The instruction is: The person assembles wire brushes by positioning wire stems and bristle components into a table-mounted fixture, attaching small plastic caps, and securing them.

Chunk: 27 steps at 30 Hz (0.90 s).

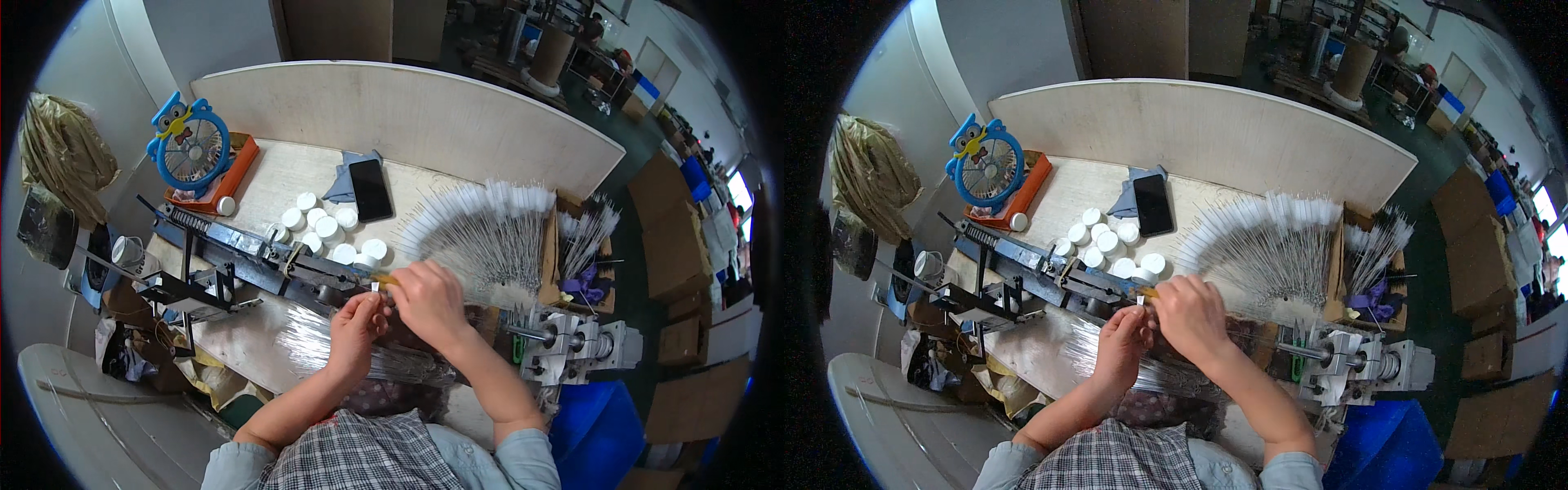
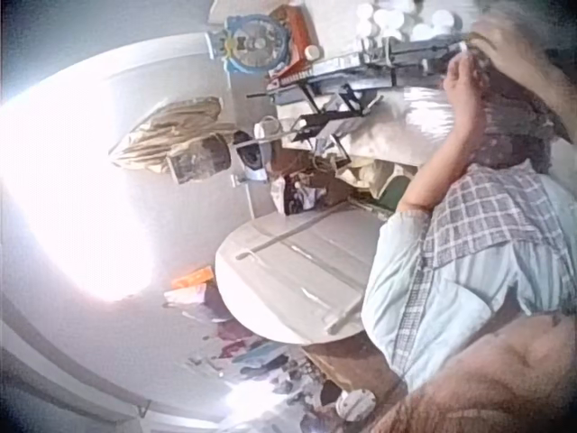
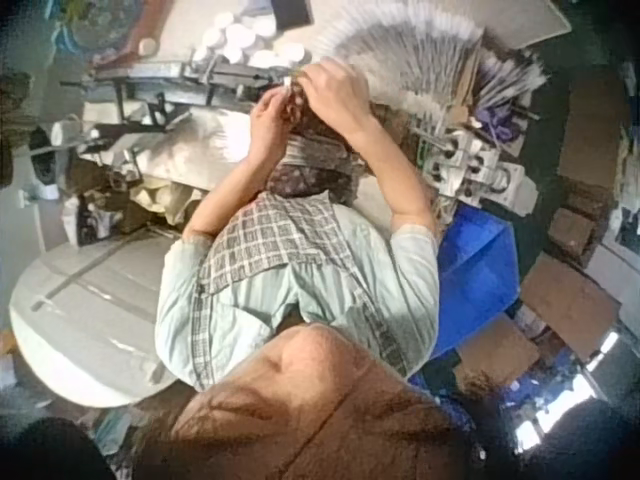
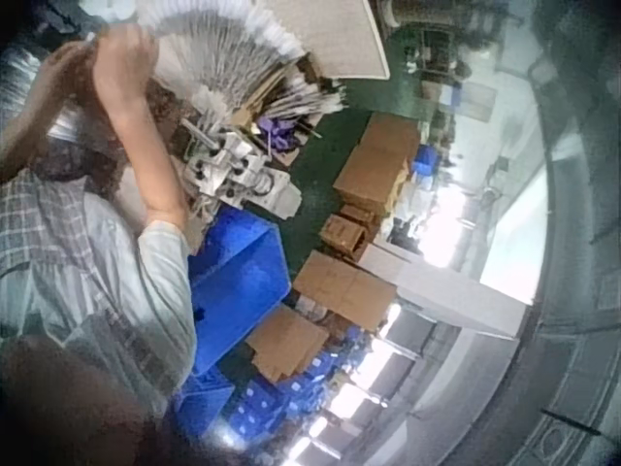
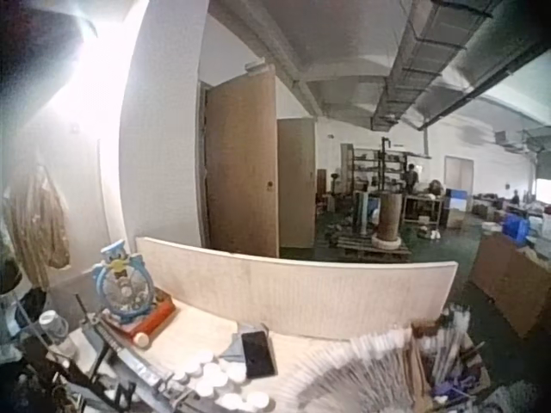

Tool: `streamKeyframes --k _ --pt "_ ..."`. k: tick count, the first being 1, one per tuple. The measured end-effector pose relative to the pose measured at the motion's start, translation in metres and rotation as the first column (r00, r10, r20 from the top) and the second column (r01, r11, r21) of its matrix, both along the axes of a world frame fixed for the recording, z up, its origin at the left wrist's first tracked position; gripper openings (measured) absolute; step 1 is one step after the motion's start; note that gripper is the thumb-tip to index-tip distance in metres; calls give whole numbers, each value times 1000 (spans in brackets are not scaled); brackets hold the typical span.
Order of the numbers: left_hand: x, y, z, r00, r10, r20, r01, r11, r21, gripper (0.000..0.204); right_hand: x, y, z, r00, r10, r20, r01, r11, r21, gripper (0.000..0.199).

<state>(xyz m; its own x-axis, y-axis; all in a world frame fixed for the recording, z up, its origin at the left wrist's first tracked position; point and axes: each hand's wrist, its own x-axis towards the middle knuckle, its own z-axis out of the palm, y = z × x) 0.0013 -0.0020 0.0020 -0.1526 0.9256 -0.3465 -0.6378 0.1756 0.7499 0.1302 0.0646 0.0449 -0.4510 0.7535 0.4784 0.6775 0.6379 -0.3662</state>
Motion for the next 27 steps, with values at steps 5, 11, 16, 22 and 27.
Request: streamKeyframes --k 5,11,16,22,27 --pt "-8 -3 -2 998 -56 19 56 998 13 21 3 -4 10 988 16 -152 -61 953 -297 16" --pt "-16 -3 -3 980 -191 -48 192 981 33 42 0 -1 5 981 -43 -187 -59 859 -508 18" --pt "-12 1 -1 969 -86 234 89 996 -5 39 -14 -21 11 997 -9 -82 3 997 -78 26" --pt "-5 -2 13 973 22 230 -13 999 -42 38 -25 -27 -1 996 -86 -31 88 993 82 33" --pt "-3 -2 -2 976 -17 218 9 999 39 18 -10 -25 -2 999 23 -48 -17 993 117 26"
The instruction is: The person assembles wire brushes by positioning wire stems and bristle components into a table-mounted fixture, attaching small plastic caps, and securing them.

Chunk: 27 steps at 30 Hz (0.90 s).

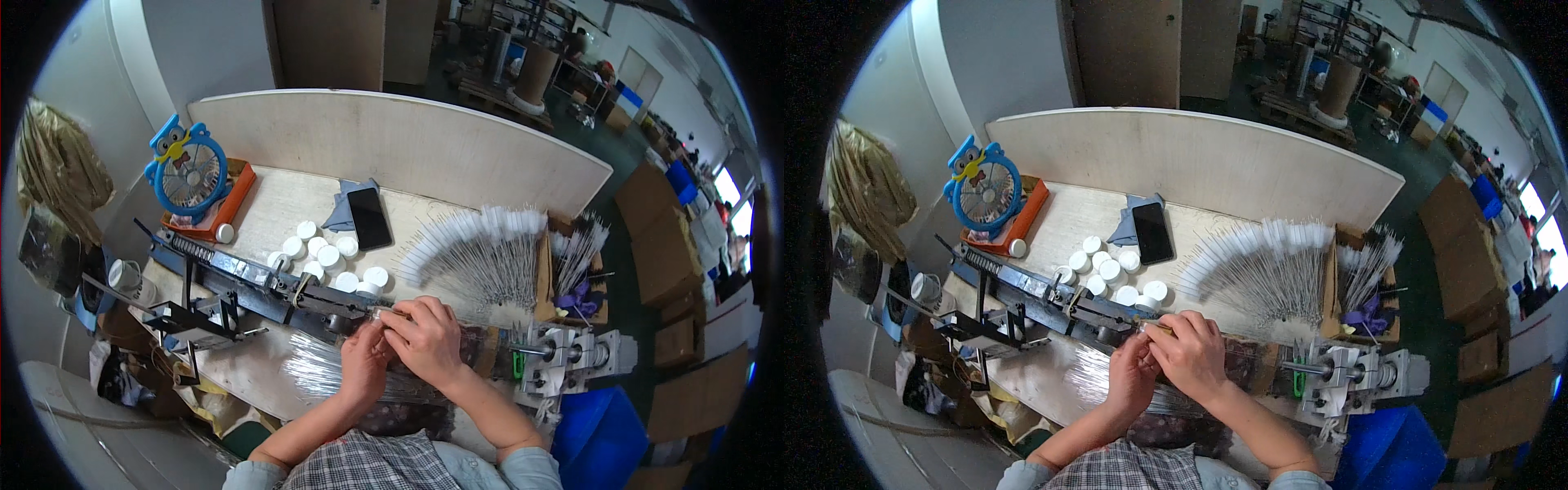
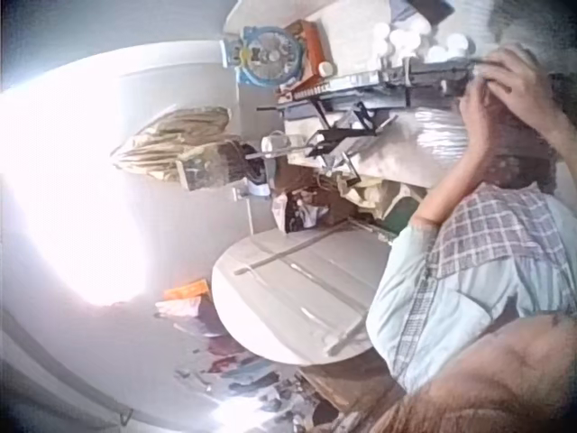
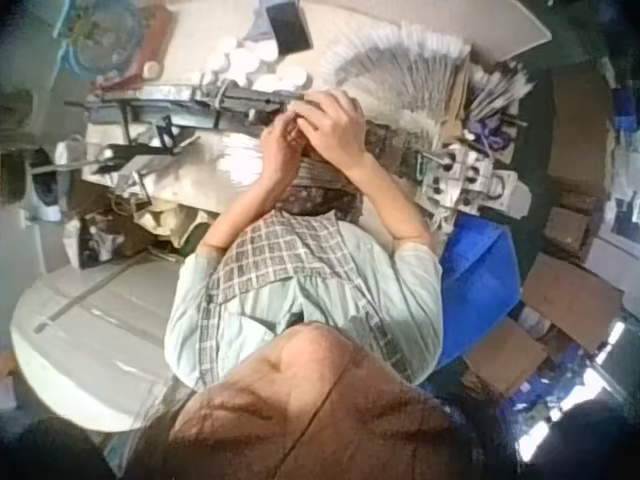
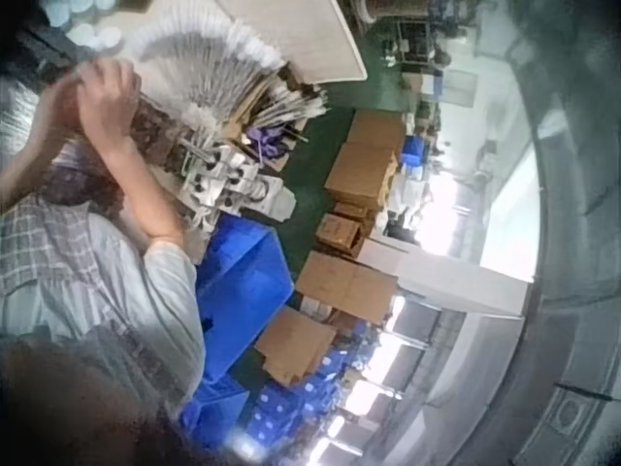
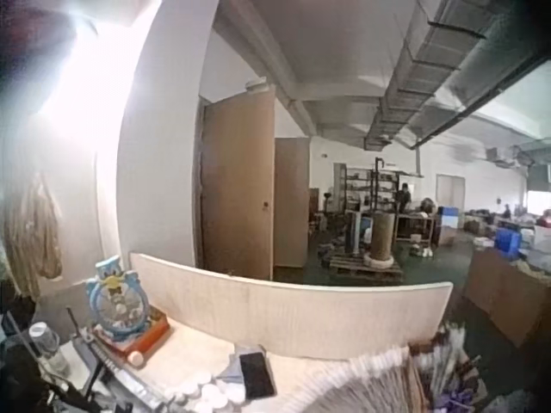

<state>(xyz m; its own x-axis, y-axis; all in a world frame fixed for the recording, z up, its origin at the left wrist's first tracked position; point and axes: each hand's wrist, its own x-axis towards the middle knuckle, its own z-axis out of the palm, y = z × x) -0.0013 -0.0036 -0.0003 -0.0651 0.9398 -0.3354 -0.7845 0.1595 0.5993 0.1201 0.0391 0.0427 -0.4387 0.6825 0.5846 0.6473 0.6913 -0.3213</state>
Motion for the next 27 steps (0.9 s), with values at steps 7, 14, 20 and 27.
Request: streamKeyframes --k 7,14,20,27 --pt "1 2 -8 999 46 7 -46 997 62 6 15 2 1 997 21 -71 -24 999 -39 26" --pt "3 2 4 995 83 49 -83 997 6 5 2 0 6 996 26 -88 -32 997 -63 27" --pt "0 0 -12 992 55 117 -63 996 62 4 2 -2 2 995 -10 -99 4 998 -62 25" --pt "7 2 11 995 101 6 -101 994 -32 7 6 -1 3 998 2 -70 -6 998 -62 23"
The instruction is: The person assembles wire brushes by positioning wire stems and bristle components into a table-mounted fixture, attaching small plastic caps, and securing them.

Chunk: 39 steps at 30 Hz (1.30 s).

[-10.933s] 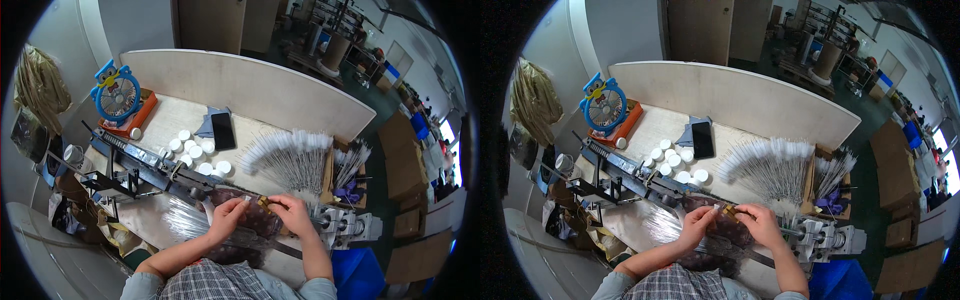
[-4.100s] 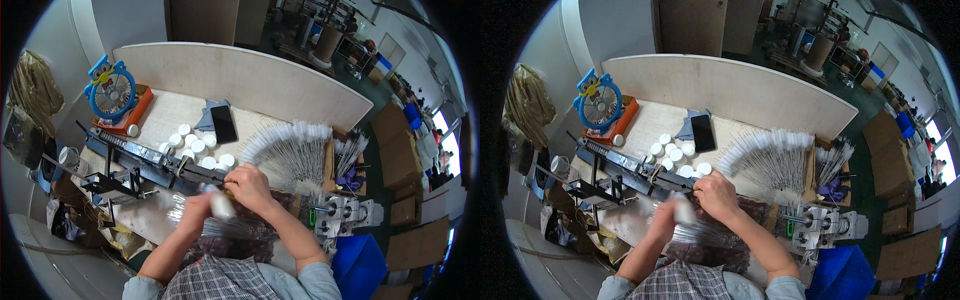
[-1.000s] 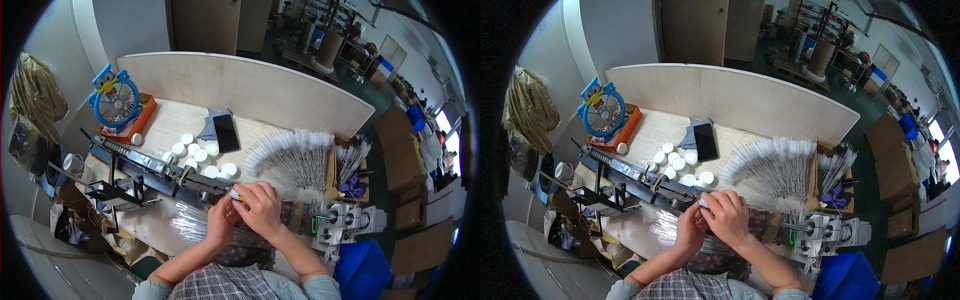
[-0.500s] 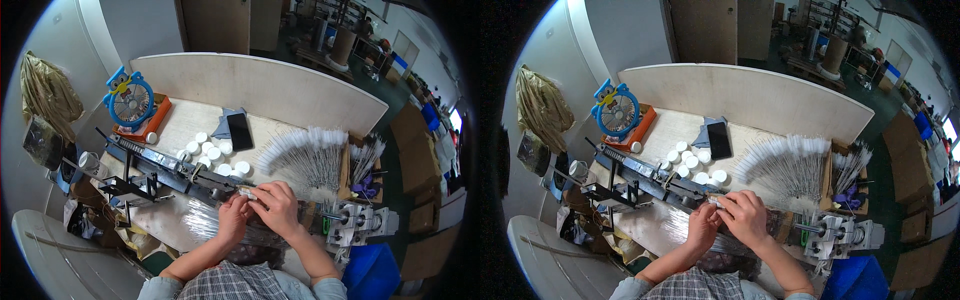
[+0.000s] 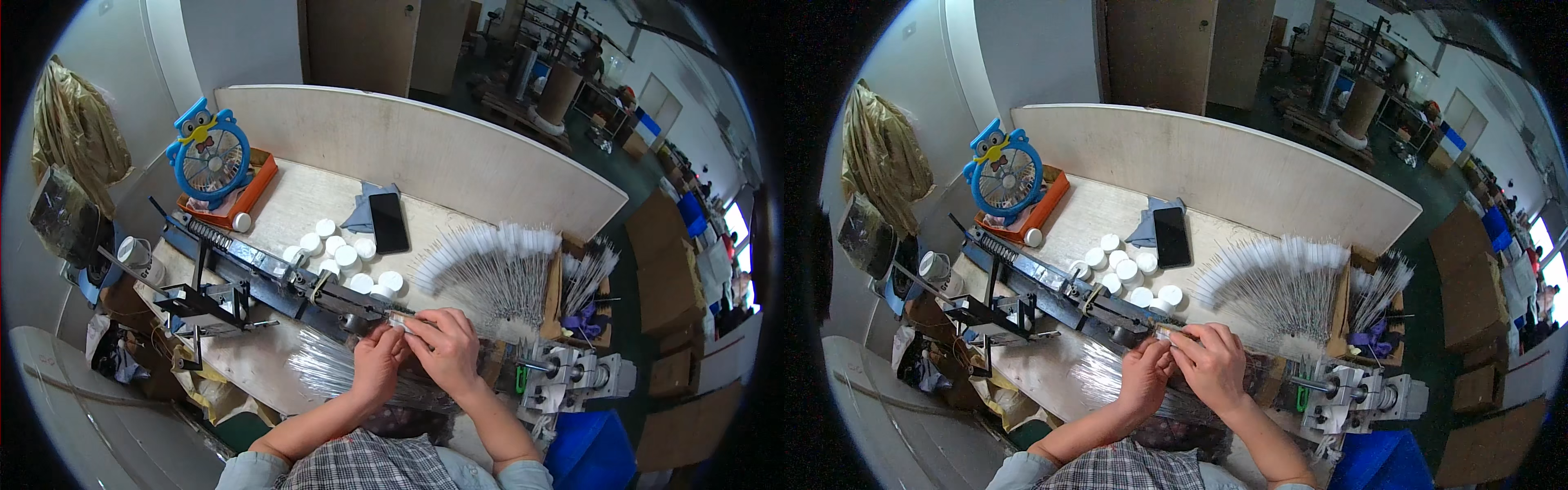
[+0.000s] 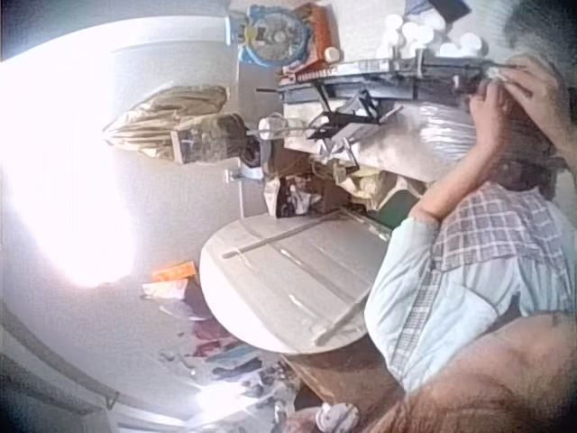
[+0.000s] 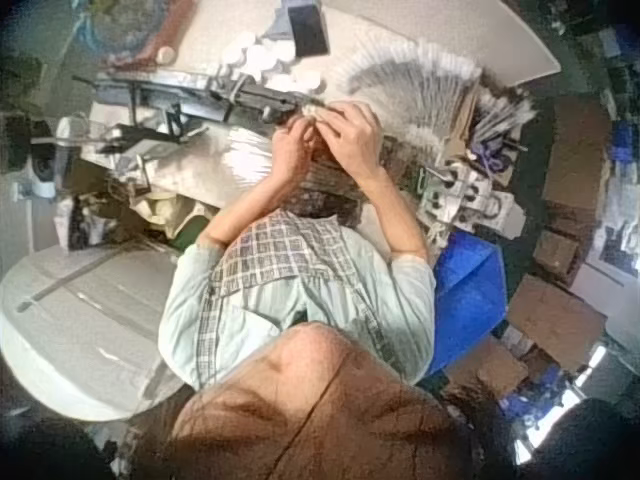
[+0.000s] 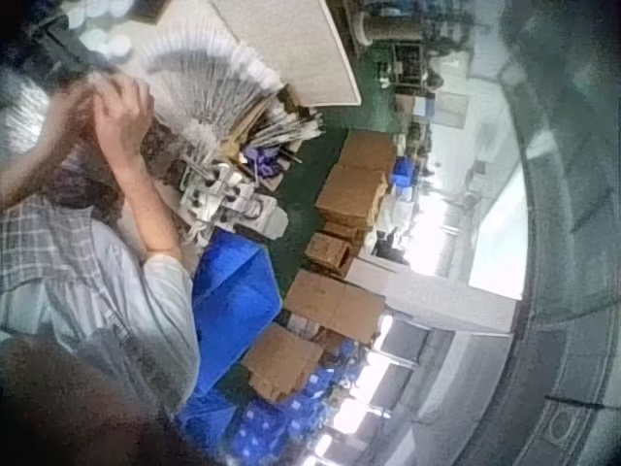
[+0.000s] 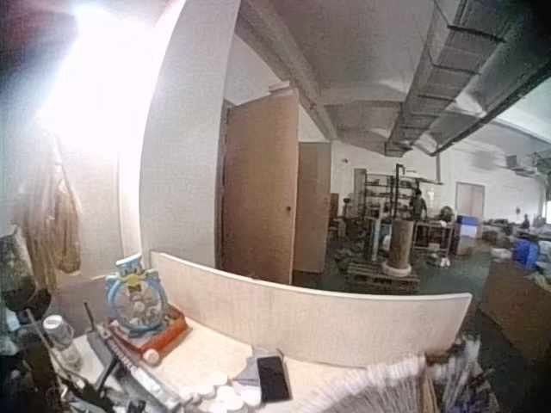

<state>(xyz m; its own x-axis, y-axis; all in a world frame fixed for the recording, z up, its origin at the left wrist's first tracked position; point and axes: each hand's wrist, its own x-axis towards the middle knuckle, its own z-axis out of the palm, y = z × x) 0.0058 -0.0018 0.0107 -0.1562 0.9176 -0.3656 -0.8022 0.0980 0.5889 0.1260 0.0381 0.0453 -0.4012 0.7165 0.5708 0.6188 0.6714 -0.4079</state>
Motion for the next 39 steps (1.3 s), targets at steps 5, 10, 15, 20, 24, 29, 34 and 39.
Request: streamKeyframes --k 5,10,15,20,24,29,34,39 --pt "0 2 -13 999 1 41 -2 1000 28 7 2 2 0 1000 11 3 -11 1000 -4 23" --pt "-1 2 -12 1000 -9 27 8 1000 13 8 1 2 8 1000 23 9 -23 1000 -12 24" --pt "-3 -2 -10 990 34 135 -37 999 18 32 6 -5 19 996 -73 54 72 997 9 21" --pt "-2 -8 -5 999 -2 37 1 1000 15 52 21 -14 8 985 -37 167 45 998 -48 16" --pt "-3 -11 -3 998 -68 -8 69 998 8 55 26 -17 12 992 -11 124 24 995 -101 22" --pt "-11 -19 -9 964 -209 -164 205 978 -39 46 27 -20 19 999 23 -30 -26 996 -89 18" --pt "-68 -40 -11 912 -202 -358 165 978 -130 38 39 -35 -15 996 93 5 -89 963 -253 13" --pt "-244 -94 -112 799 574 -178 -601 772 -206 34 33 -50 -50 991 112 78 -71 911 -407 18"
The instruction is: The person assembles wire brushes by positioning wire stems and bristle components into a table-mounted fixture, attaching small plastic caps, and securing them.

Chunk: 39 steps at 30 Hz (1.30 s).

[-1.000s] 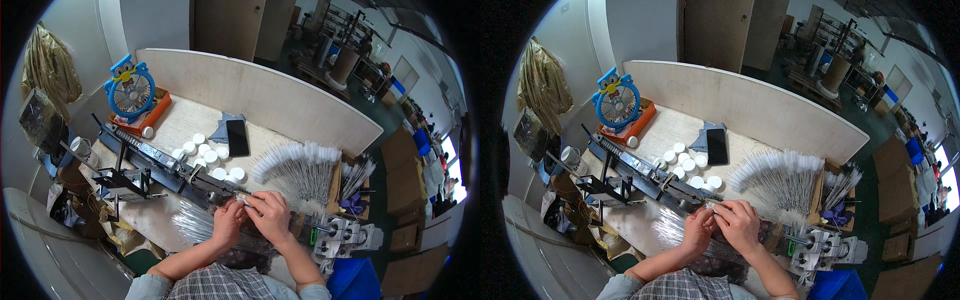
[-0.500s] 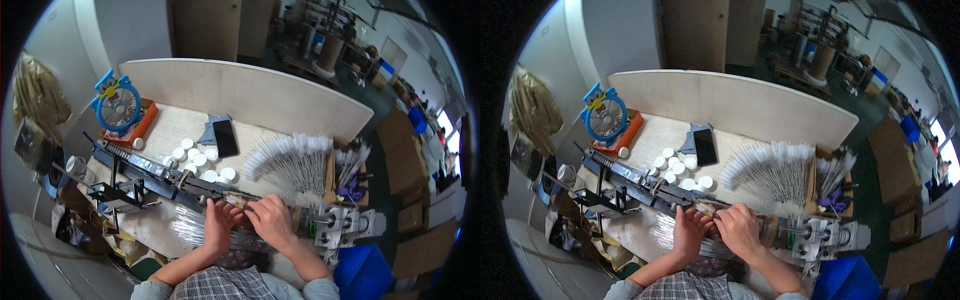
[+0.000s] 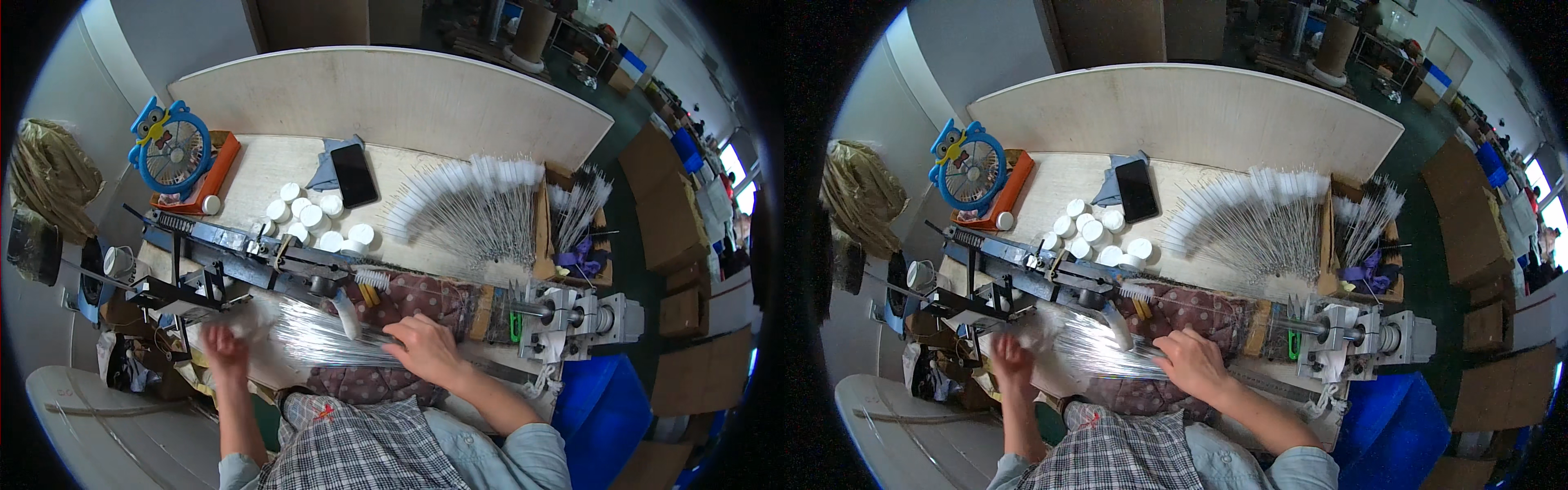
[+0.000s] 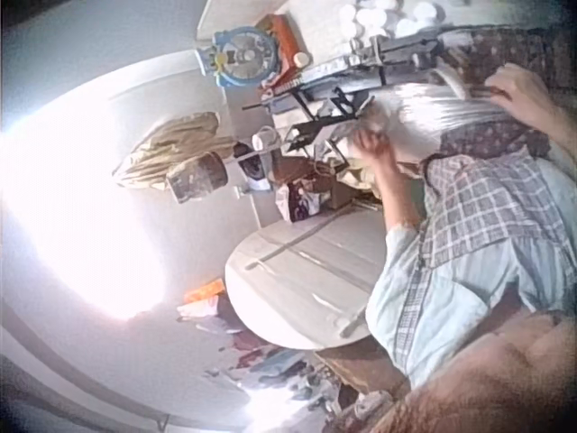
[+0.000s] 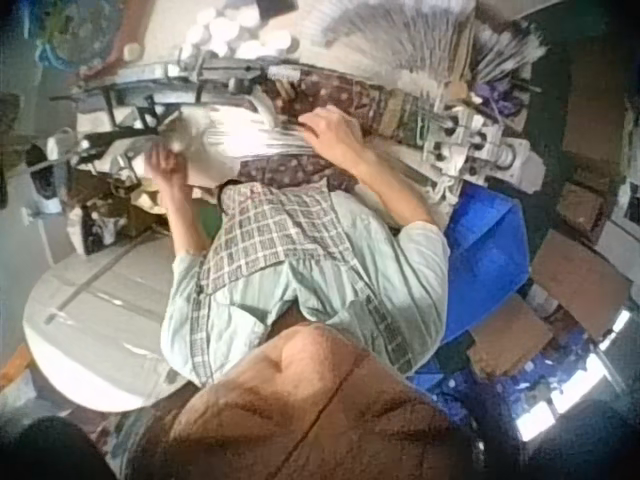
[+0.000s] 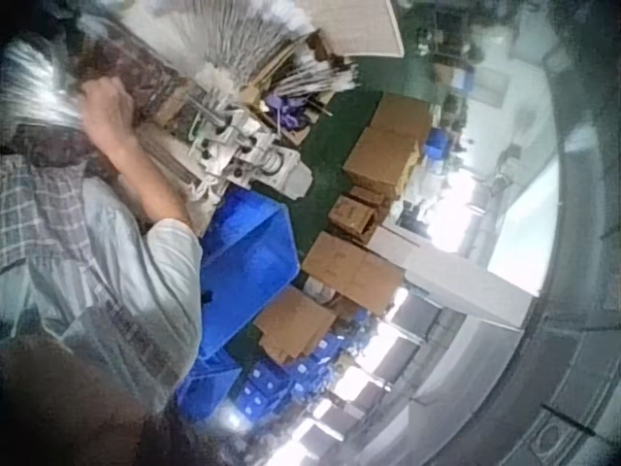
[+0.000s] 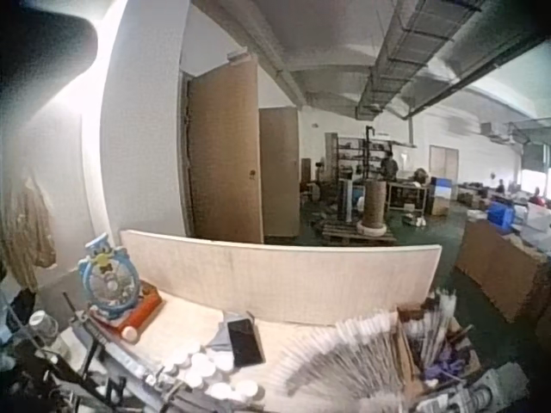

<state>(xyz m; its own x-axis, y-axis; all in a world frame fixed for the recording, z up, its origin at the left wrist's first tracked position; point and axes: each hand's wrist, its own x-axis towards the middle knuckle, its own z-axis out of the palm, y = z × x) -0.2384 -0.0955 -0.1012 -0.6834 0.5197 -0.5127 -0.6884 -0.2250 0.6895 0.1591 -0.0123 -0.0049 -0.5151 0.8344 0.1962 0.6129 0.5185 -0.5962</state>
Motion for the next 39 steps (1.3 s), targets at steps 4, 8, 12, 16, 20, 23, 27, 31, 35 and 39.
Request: streamKeyframes --k 4,8,12,16,20,23,27,31,35,39 --pt "-128 -54 -26 900 167 -403 -242 960 -143 41 -6 2 -17 993 57 101 -53 998 -42 12" --pt "-141 -47 -16 945 221 -240 -266 948 -173 41 4 7 -1 987 -17 160 29 997 -73 12" --pt "-83 -36 -31 947 245 -206 -265 961 -76 34 10 6 5 983 -80 165 90 995 -54 11" --pt "24 -8 -29 986 -117 116 94 978 185 19 18 7 13 979 -101 179 118 989 -90 12" --pt "143 32 58 841 -510 178 490 859 149 25 32 10 12 978 -99 185 115 990 -80 12" --pt "186 50 66 675 -735 -60 733 661 161 34 40 4 17 990 -50 132 48 999 22 8" --pt "235 69 109 633 -769 93 764 601 -233 20 46 -16 24 964 -74 254 57 996 73 7" --pt "218 65 204 606 -719 340 578 692 433 32 38 -16 37 925 -108 365 106 994 28 16" --pt "179 52 175 482 -788 384 641 615 459 44 45 -15 51 877 -83 473 54 996 75 23" --pt "180 37 153 160 -987 3 973 158 169 44 89 -1 100 827 -323 460 178 927 331 13"
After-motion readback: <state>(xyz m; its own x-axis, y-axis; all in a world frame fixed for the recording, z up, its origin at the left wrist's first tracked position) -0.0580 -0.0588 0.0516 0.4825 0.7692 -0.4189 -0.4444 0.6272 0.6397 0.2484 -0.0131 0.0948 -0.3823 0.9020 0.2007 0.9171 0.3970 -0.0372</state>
